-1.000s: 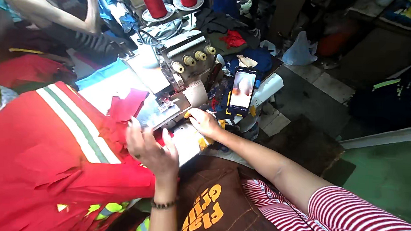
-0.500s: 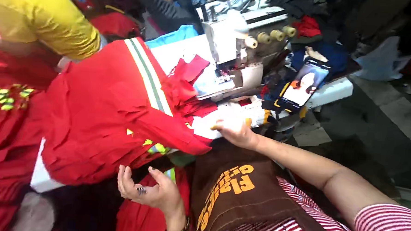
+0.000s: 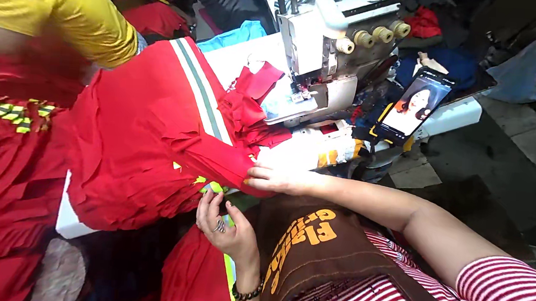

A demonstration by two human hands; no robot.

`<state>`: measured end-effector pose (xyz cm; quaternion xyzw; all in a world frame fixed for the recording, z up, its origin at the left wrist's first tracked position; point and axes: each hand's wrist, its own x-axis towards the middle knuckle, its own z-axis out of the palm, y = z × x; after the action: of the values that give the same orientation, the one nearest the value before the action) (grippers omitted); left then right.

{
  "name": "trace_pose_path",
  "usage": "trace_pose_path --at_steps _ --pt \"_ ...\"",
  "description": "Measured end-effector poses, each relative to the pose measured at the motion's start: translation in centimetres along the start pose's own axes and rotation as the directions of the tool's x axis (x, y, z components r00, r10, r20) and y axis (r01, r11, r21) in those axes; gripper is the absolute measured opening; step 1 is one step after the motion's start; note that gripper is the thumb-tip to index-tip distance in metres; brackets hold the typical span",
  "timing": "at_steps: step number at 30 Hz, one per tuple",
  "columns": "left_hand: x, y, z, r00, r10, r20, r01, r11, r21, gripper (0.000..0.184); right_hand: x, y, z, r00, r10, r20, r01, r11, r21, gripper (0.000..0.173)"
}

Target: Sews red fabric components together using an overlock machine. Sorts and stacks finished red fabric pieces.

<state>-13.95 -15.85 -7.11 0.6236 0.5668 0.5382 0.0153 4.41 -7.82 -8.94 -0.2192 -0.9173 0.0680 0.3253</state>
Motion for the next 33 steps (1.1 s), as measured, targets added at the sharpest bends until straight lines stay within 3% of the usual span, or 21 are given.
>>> trace_pose_path --at_steps 2,5,7,10,12,14,17,19,21,22,24,27,30,33 --pt "-0.1 0.3 0.2 1.000 -0.012 0.017 0.013 0.999 -0.045 0.023 0.7 0.8 0.2 0.998 0.041 0.038 -0.044 0.996 0.081 0.028" --pt "-0.2 1.0 0.4 0.997 -0.024 0.079 0.035 0.989 -0.144 0.022 1.9 1.1 0.4 0.982 0.186 -0.026 -0.181 0.974 0.136 0.023" --pt "-0.3 1.5 0.5 0.989 -0.044 0.140 0.077 0.968 -0.239 0.023 2.6 1.0 -0.4 0.952 0.293 -0.087 -0.269 0.939 0.215 0.018" --pt "-0.1 2.3 0.2 0.947 -0.032 0.320 0.173 0.890 -0.423 0.022 3.6 0.1 -4.5 0.887 0.388 -0.251 -0.245 0.856 0.455 0.016" --pt "0.5 3.2 -0.1 0.848 0.030 0.530 0.298 0.798 -0.523 0.023 3.5 -0.9 -8.3 0.846 0.418 -0.332 -0.186 0.813 0.552 0.019" --pt "1.1 4.3 0.0 0.687 0.152 0.711 0.442 0.689 -0.574 0.026 3.0 -2.0 -11.9 0.836 0.383 -0.392 -0.092 0.803 0.589 0.021" --pt "1.5 6.0 1.3 0.477 0.392 0.786 0.590 0.520 -0.618 0.046 1.5 -3.7 -15.9 0.888 0.273 -0.370 -0.046 0.853 0.519 0.018" --pt "1.5 6.9 2.5 0.396 0.458 0.796 0.720 0.383 -0.578 0.064 0.3 -4.3 -16.7 0.922 0.186 -0.341 -0.007 0.886 0.463 0.012" --pt "1.2 7.5 3.3 0.364 0.336 0.869 0.911 0.067 -0.408 0.060 -0.9 -4.9 -16.5 0.940 0.139 -0.312 0.024 0.884 0.467 0.011" --pt "1.4 7.8 3.5 0.347 0.263 0.900 0.938 -0.084 -0.337 0.053 -1.5 -5.5 -16.5 0.950 0.134 -0.281 0.018 0.877 0.480 0.011" --pt "2.4 8.7 4.0 0.306 0.118 0.945 0.935 -0.226 -0.274 0.044 -2.5 -6.7 -16.6 0.967 0.133 -0.215 -0.007 0.864 0.504 0.011" --pt "4.1 9.5 5.6 0.308 0.022 0.951 0.908 -0.304 -0.287 0.037 -3.7 -9.1 -18.2 0.986 0.129 -0.105 -0.048 0.826 0.561 0.009" --pt "5.8 8.2 6.7 0.325 -0.208 0.923 0.909 -0.202 -0.365 0.033 -6.0 -10.8 -20.4 0.996 0.077 -0.053 -0.019 0.726 0.688 0.011" --pt "7.4 6.3 6.8 0.394 -0.310 0.865 0.877 -0.154 -0.455 0.035 -8.2 -12.2 -22.7 0.990 0.114 -0.083 0.003 0.569 0.822 0.015"
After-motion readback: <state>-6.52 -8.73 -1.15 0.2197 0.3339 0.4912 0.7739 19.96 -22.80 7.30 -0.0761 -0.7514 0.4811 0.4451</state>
